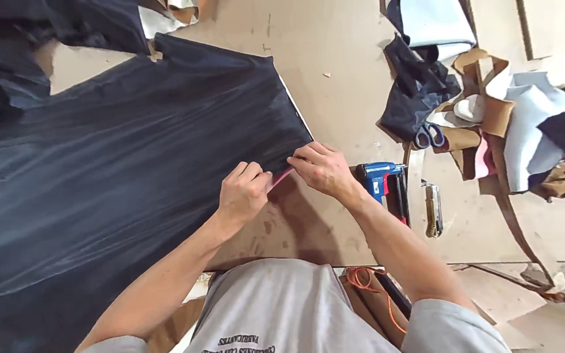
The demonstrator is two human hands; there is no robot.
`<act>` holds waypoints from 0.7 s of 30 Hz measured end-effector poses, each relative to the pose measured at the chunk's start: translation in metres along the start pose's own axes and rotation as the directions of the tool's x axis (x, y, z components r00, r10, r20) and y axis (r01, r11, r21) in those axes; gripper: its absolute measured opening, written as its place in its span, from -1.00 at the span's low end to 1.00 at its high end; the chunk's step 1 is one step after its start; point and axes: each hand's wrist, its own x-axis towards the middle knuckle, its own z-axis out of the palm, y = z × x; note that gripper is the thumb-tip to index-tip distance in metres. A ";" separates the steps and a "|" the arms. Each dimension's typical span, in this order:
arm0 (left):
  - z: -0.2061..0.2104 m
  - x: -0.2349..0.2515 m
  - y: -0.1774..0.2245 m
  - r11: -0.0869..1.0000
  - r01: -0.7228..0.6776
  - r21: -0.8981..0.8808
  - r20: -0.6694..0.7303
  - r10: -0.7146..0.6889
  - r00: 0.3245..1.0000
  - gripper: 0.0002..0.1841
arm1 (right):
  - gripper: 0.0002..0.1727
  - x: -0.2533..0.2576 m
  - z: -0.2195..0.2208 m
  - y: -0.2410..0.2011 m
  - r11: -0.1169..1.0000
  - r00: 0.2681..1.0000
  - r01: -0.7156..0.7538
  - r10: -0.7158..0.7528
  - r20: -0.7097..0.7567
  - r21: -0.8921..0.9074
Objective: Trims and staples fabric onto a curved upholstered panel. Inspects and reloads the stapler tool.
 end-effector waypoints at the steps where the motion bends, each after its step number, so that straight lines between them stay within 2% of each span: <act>1: 0.001 0.000 0.000 1.000 0.000 -0.001 -0.012 0.000 1.000 -0.80 | -0.79 0.000 0.004 -0.001 1.000 0.999 0.019 -0.020 -0.029 -0.022; 6: 0.005 -0.006 0.000 0.996 -0.066 0.052 0.029 0.064 0.998 -0.80 | -0.82 -0.009 0.021 -0.015 0.994 0.989 -0.036 0.021 -0.143 -0.101; 9: 0.009 -0.011 0.001 0.995 -0.074 0.068 0.052 0.071 0.996 -0.78 | -0.80 -0.011 0.018 -0.022 0.993 0.991 -0.083 0.074 -0.109 -0.086; 12: 0.014 -0.012 0.003 0.993 -0.072 0.092 0.050 0.068 0.996 -0.65 | -0.80 -0.011 0.016 -0.024 0.992 0.992 -0.091 0.083 -0.095 -0.089; 18: 0.018 -0.010 -0.001 0.978 -0.162 0.129 0.013 0.161 0.987 -0.77 | -0.76 -0.013 0.016 -0.029 0.992 0.996 -0.092 0.090 -0.029 -0.087; 21: 0.018 -0.008 0.000 0.969 -0.205 0.135 -0.010 0.208 0.978 -0.79 | -0.66 -0.027 0.004 -0.040 0.978 0.978 -0.205 0.206 0.036 -0.033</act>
